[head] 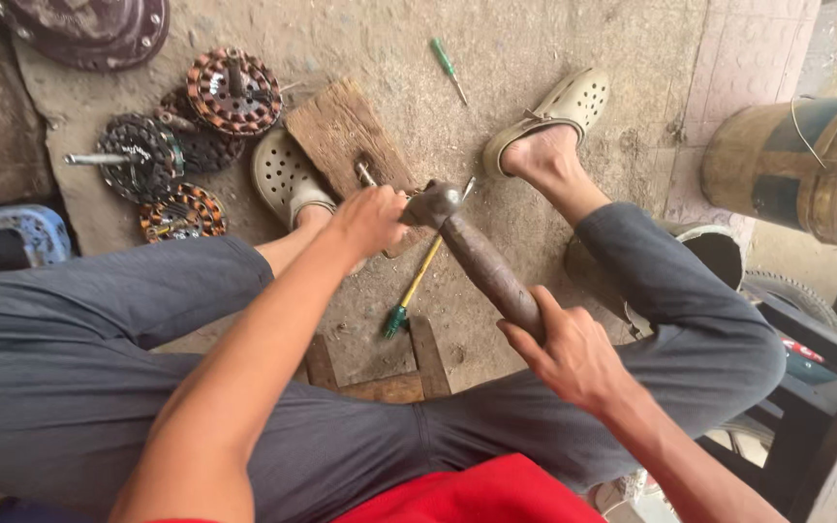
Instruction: The person sits on the floor and uses a hammer and a chisel to repeatedly strike a small mechanical part mounted on a wooden block. They adjust the part and tools frequently while working.
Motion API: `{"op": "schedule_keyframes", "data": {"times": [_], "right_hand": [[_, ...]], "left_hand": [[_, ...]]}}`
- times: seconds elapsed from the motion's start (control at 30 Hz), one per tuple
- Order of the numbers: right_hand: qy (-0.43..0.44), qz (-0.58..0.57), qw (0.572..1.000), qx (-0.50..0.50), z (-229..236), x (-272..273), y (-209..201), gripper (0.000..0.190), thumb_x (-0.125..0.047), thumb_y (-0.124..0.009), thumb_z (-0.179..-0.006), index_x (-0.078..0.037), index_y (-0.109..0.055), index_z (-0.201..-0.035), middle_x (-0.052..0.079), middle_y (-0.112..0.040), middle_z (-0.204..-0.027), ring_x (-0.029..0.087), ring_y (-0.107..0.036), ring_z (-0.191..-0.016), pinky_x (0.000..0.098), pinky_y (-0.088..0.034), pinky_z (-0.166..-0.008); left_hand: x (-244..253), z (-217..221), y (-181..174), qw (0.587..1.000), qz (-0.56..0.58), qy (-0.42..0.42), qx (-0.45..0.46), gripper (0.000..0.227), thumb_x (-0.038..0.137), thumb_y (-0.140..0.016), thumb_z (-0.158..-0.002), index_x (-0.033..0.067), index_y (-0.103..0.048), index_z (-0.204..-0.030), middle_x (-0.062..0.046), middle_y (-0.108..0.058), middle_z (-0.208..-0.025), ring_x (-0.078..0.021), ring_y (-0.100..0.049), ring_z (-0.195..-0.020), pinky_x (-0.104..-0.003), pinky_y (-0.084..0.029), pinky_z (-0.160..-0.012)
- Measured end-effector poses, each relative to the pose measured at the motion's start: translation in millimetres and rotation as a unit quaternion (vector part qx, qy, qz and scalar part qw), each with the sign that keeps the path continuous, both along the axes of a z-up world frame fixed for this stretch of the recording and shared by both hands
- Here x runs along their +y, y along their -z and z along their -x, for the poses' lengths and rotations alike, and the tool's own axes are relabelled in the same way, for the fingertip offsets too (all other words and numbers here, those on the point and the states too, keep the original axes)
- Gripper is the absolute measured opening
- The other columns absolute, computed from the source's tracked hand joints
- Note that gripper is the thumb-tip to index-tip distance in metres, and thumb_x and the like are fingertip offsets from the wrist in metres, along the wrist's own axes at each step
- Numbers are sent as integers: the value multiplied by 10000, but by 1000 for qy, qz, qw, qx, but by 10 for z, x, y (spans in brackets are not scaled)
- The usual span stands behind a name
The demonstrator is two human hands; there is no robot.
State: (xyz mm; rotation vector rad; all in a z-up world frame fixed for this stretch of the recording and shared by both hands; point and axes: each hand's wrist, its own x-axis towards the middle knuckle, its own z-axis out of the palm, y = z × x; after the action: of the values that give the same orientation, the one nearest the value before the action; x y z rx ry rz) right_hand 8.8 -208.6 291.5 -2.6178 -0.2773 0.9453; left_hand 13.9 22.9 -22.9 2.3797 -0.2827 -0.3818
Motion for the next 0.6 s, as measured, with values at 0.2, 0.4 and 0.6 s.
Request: {"op": "schedule_keyframes", "data": {"times": [0.2,0.4,0.6], "right_hand": [[62,-83,994,-28,169,-137,38,358,-266,-729,-847,-57,-585,-1099,160,-670,-644,307,-699,-555,417,-545,-520],[13,63,998,12,132,-83,77,475,-316,-745,-860,-93,-581,-1247,185,-701,-648,379,-719,-594,480,-542,-585],[34,-31,997,-54,290,-148,124,389,-276,-712,-864,-47,-573,-1147,200,-691,-681,390,-690,-629,479,-534,-559]], "left_hand": [[-140,170,177,1000,9,10,6,305,287,-745,-840,10,-693,-958,-215,-643,-923,-377,-682,-882,-472,-559,-797],[-35,-126,-101,995,-15,34,91,234,241,-680,-923,9,-711,-913,-199,-658,-900,-330,-714,-862,-446,-578,-819],[-121,44,-55,999,-10,11,43,256,278,-722,-896,26,-728,-940,-231,-664,-924,-400,-685,-910,-489,-560,-816]]}}
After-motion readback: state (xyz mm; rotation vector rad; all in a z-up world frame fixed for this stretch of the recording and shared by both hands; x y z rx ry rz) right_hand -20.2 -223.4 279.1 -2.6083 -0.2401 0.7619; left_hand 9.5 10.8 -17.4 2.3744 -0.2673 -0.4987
